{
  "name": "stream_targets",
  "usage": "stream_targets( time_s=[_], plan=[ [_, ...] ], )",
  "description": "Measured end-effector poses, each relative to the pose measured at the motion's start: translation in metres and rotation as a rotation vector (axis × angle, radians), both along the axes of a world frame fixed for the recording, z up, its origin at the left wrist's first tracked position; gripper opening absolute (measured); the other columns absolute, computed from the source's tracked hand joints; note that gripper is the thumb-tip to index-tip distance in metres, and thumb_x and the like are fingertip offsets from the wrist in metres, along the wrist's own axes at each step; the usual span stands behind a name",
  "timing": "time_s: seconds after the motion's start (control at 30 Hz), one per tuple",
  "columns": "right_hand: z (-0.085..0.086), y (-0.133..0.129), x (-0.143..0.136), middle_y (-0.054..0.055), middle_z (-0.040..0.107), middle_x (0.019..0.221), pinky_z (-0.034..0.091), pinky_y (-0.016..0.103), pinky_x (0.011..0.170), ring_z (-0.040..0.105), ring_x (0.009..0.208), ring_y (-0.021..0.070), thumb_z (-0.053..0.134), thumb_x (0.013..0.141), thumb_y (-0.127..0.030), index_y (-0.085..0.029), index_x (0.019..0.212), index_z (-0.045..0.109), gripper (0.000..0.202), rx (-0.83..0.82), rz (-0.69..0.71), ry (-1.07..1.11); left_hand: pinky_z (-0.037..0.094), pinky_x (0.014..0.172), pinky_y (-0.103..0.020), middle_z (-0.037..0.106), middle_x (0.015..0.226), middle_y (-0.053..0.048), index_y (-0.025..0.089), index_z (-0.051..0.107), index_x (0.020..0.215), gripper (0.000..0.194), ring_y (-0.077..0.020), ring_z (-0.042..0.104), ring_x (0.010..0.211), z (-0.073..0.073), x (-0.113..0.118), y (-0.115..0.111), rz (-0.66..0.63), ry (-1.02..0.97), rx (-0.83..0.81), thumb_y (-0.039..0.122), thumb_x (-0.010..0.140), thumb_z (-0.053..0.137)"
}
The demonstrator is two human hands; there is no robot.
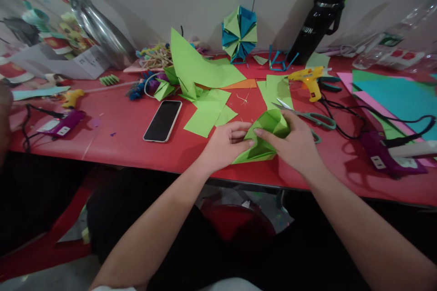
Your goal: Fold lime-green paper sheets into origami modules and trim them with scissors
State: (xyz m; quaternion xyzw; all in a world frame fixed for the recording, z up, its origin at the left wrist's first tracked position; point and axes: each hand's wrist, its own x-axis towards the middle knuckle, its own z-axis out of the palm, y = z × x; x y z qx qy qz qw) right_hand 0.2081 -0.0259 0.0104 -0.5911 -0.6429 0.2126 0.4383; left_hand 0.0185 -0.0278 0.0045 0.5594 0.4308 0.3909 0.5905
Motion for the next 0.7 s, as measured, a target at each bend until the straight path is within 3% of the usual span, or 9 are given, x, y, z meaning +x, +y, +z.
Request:
stream_targets(
  time_s=[0.2,0.7],
  plan=[
    [-0.0055,-0.0001,0.0004,0.009,0.072,0.109,0.052,0.052,0.09,0.067,0.101,0.0319,0.082,0.075,-0.046,-0.023,0.11,0.066,0.045,0.022,0.017,-0.019,0.06,0.091,-0.039,0.079,0.1,-0.009,0.015,0.07,0.1,0.024,-0.0258,0.076,0.099,0.0,0.0069,0.0014,0.118,-0.004,0.063,0.022,0.08,0.079],
    [0.0031,-0.0042,-0.0036,0.01,0.074,0.108,0.055,0.051,0.088,0.069,0.095,0.0311,0.079,0.076,-0.052,-0.022,0.114,0.066,0.05,-0.036,0.004,0.005,0.06,0.096,-0.04,0.077,0.119,-0.011,0.015,0.069,0.111,0.023,-0.0269,0.074,0.11,-0.0002,0.0033,0.0007,0.079,0.054,0.157,0.018,0.088,0.067]
  ],
)
